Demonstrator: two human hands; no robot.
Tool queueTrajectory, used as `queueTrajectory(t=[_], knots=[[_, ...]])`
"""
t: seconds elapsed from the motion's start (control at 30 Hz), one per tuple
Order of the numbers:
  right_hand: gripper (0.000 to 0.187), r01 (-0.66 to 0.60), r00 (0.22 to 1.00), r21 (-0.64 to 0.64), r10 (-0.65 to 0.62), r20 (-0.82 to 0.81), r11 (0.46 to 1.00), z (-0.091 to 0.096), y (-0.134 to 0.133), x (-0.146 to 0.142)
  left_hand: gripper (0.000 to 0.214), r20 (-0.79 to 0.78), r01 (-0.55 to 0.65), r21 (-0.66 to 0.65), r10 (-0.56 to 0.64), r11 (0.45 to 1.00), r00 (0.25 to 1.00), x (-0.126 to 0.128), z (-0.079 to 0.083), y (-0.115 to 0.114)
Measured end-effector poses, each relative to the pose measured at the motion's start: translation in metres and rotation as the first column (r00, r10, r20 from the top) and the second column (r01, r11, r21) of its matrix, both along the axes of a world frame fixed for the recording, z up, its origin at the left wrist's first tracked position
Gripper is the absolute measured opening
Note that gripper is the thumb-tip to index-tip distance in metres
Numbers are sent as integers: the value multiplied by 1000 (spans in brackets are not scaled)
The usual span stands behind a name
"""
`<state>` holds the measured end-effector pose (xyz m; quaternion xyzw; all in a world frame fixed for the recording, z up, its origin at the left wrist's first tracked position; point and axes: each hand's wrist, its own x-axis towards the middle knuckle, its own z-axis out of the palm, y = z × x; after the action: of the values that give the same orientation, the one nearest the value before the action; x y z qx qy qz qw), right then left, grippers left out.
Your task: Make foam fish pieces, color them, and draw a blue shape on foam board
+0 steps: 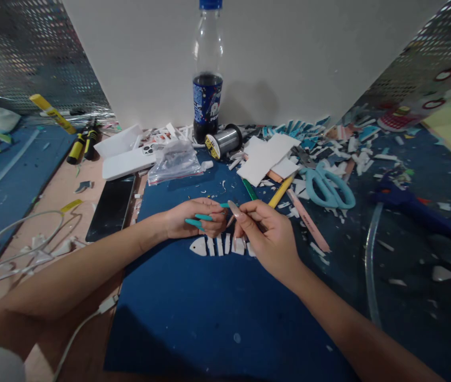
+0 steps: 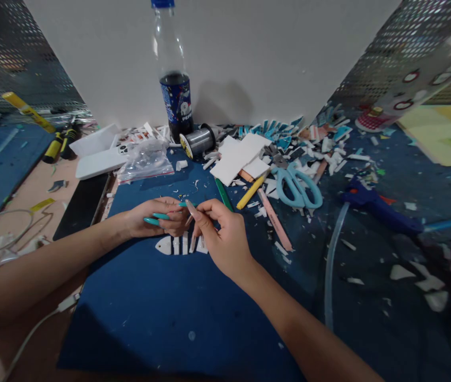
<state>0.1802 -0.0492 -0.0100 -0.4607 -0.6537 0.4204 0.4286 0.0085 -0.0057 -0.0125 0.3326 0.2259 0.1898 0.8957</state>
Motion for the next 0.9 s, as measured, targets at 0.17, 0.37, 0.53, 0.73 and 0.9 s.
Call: queueTrajectory(t=[0.17,0.37,0.53,0.73,0.9], knots=[[20,0,1000,-4,0,-2,1000,1,0,-1,38,2,3,4,-3,1000,1000,0,0,0],[21,4,1000,-2,-5,-9,1000,2,0,0,39,2,7,12,-7,1000,1000,-1,-1,0],[20,-3,1000,13,3,-14,1000,2,0,0,37,-19,6,6,-6,1000,1000,0,-2,0],[20,2,1000,15,-2,-16,1000,2,-1,-1,34,-45,-5,0,5,1000,999,0,-1,0],[19,-6,1000,5,6,-21,1000,3,-1,-2,33,-59,-18,-5,17,1000,998,0,0,0]])
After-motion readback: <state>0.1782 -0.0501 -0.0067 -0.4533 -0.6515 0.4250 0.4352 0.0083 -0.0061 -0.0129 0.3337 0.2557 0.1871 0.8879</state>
